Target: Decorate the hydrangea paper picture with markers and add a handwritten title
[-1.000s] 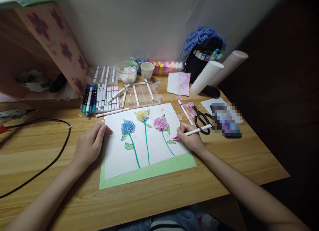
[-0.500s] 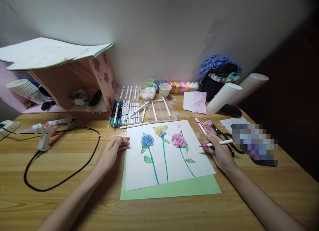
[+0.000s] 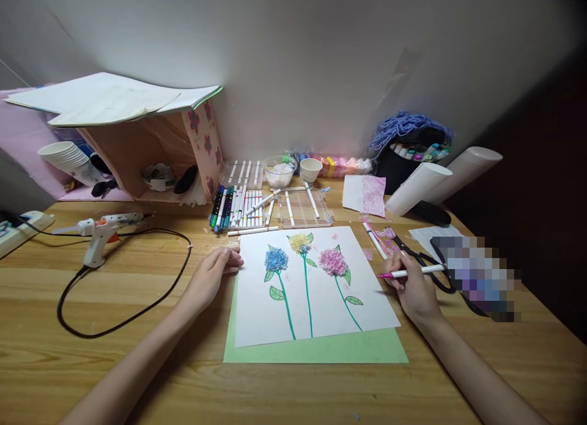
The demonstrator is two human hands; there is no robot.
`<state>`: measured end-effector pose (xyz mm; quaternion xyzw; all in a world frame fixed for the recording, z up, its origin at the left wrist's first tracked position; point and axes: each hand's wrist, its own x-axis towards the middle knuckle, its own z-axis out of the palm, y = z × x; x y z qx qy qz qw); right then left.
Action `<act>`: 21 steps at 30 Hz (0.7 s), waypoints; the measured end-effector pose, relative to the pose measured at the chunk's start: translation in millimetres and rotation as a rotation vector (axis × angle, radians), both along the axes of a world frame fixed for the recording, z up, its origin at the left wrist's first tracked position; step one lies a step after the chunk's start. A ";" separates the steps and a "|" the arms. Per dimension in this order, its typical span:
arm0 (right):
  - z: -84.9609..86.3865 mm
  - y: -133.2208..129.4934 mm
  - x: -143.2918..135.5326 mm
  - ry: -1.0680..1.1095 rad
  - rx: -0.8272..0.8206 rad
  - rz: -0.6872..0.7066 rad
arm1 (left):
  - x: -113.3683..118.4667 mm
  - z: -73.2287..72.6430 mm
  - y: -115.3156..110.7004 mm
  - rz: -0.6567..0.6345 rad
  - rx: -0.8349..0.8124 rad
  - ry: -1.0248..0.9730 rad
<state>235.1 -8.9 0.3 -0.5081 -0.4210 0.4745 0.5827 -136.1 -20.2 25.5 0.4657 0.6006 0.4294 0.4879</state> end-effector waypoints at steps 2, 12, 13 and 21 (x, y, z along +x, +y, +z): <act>0.4 0.0 0.0 0.008 0.003 0.001 | -0.3 -1.6 0.3 -0.006 -0.001 0.011; -6.6 0.4 1.4 -0.039 -0.028 -0.039 | 1.0 2.8 -12.1 -0.102 0.044 0.460; -8.2 0.6 1.7 -0.053 -0.032 -0.039 | 2.4 5.2 -14.5 -0.126 0.042 0.556; -5.9 1.5 -2.4 -0.234 -0.033 -0.004 | -5.5 -1.6 -9.4 -0.082 0.031 0.383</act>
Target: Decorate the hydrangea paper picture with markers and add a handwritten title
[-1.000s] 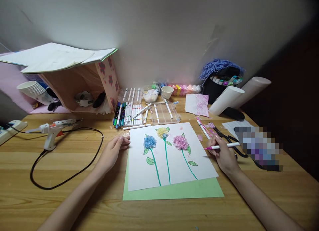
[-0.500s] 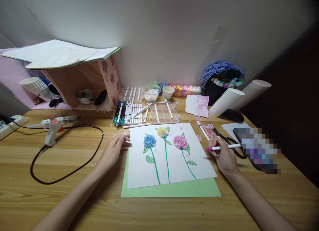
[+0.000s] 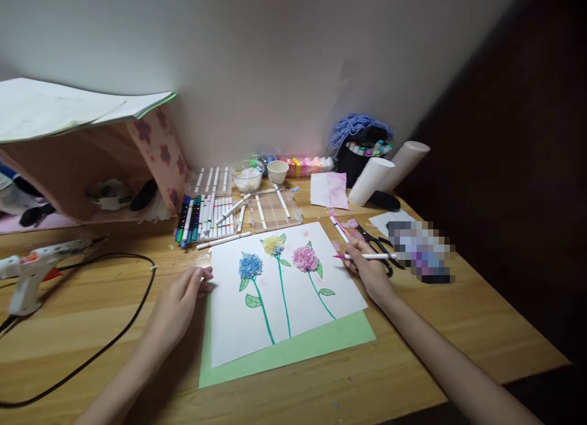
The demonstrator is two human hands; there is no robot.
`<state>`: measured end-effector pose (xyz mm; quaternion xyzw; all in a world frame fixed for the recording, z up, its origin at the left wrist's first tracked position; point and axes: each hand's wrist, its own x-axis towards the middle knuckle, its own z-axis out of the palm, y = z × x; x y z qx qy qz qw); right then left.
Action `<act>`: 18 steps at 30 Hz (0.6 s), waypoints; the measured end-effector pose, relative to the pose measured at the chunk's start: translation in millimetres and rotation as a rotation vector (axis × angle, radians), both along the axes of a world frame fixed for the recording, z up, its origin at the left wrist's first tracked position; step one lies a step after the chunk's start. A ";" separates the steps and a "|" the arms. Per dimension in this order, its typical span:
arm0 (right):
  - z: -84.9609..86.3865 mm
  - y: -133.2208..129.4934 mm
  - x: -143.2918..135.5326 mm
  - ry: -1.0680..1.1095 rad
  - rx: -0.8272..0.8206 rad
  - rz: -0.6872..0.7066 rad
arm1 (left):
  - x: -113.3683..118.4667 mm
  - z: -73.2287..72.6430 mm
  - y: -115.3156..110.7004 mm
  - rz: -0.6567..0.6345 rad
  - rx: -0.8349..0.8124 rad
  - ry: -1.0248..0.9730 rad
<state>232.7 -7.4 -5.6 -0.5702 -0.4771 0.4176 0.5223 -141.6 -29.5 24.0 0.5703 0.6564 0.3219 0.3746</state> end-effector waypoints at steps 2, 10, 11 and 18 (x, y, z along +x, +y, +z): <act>3.3 0.7 -0.3 -0.043 0.029 0.009 | -4.7 -3.8 7.0 0.039 -0.008 -0.096; 9.2 -2.1 1.6 -0.083 -0.013 0.083 | 0.4 -3.4 11.9 0.129 -0.083 -0.270; 8.5 -2.5 2.3 -0.070 -0.027 0.084 | 2.4 -2.9 10.5 0.126 -0.088 -0.277; 8.8 -0.9 6.6 -0.109 -0.012 0.073 | 12.8 1.5 6.1 0.060 -0.144 -0.317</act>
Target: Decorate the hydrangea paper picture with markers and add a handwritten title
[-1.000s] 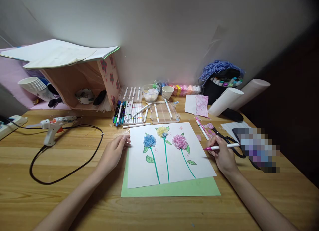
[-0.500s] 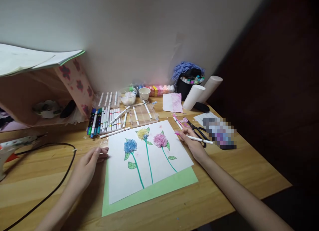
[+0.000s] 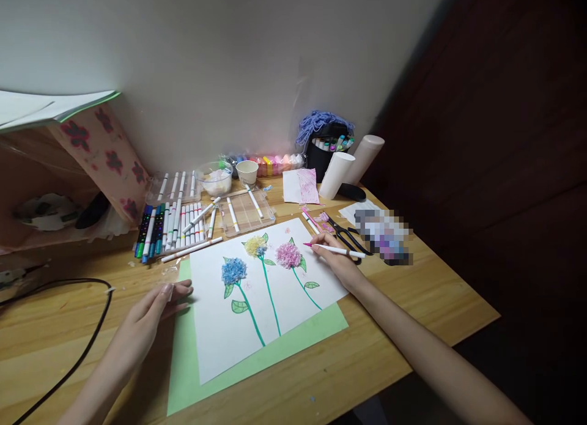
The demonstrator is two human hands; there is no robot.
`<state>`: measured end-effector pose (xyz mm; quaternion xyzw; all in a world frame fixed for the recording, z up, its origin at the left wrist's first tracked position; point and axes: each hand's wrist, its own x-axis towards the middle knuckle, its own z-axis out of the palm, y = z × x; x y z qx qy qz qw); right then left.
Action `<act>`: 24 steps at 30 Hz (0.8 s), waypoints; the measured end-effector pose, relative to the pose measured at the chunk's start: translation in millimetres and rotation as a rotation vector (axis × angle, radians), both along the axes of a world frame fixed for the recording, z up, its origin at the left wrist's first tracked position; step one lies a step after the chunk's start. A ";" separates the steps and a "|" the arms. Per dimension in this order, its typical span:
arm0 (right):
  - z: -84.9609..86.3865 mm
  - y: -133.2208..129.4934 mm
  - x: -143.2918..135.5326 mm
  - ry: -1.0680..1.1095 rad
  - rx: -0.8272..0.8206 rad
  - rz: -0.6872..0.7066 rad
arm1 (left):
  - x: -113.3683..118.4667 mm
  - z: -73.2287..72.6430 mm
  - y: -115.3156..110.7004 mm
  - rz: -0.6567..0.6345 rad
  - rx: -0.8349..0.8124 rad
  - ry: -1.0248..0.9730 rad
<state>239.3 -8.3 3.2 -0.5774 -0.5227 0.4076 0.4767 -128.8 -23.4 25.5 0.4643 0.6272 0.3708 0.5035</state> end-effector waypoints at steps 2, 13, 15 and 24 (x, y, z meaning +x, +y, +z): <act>0.4 -0.1 -0.3 0.035 0.015 0.007 | 1.8 -0.8 -0.4 -0.039 -0.011 0.000; 13.6 -3.2 32.1 -0.390 0.216 -0.197 | 18.2 -0.8 -13.7 -0.302 0.383 0.471; 11.9 -1.9 56.9 -0.672 0.141 -0.330 | 20.1 -2.2 -15.0 -0.331 0.397 0.476; 17.2 -5.4 83.8 -0.762 0.112 -0.566 | 20.3 -10.4 -14.6 -0.372 0.449 0.484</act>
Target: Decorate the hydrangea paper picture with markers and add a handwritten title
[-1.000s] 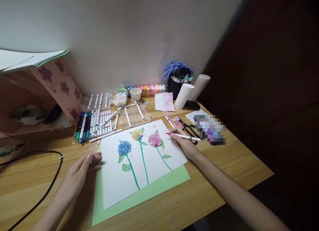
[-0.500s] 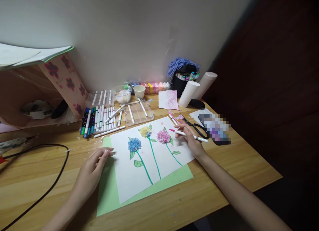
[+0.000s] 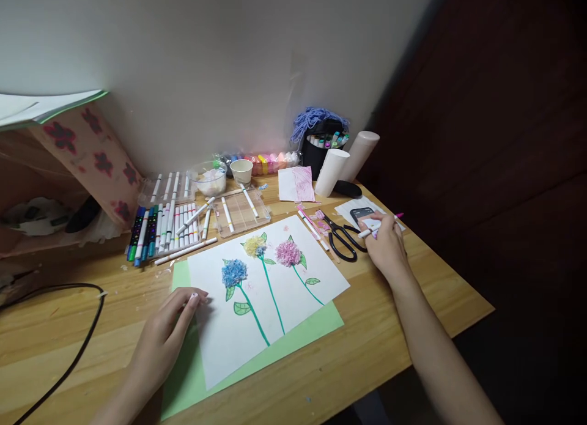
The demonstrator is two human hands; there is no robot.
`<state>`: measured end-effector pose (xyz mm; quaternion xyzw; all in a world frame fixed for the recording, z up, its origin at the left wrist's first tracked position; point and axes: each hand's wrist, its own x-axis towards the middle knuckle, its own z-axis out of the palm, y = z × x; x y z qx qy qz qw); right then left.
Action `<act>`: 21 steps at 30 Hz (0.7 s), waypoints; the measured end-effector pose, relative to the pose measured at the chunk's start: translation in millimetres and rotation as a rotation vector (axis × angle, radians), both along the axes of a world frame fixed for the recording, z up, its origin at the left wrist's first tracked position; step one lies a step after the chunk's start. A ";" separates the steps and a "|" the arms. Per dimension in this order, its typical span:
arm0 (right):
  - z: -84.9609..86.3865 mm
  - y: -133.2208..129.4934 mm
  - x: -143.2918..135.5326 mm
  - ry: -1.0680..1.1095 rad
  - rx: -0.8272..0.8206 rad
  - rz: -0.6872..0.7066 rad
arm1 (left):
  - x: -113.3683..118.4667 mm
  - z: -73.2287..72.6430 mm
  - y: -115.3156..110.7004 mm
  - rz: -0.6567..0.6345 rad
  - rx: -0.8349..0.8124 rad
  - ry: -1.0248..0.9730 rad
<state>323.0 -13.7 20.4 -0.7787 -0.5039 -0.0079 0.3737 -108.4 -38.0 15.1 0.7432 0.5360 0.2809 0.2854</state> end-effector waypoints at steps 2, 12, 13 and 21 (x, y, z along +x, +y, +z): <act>8.0 -2.7 -21.1 0.195 0.212 0.212 | 4.5 2.1 -1.0 -0.030 0.039 0.011; 4.5 -32.3 -106.4 0.973 0.087 0.981 | 113.8 14.2 -5.3 -0.303 -0.083 0.039; 3.3 -33.1 -105.4 1.000 0.124 0.957 | 122.7 12.7 -6.2 -0.302 -0.102 0.036; 2.2 -31.6 -98.9 1.031 0.126 0.916 | 135.2 -0.2 -14.3 -0.212 -0.102 -0.060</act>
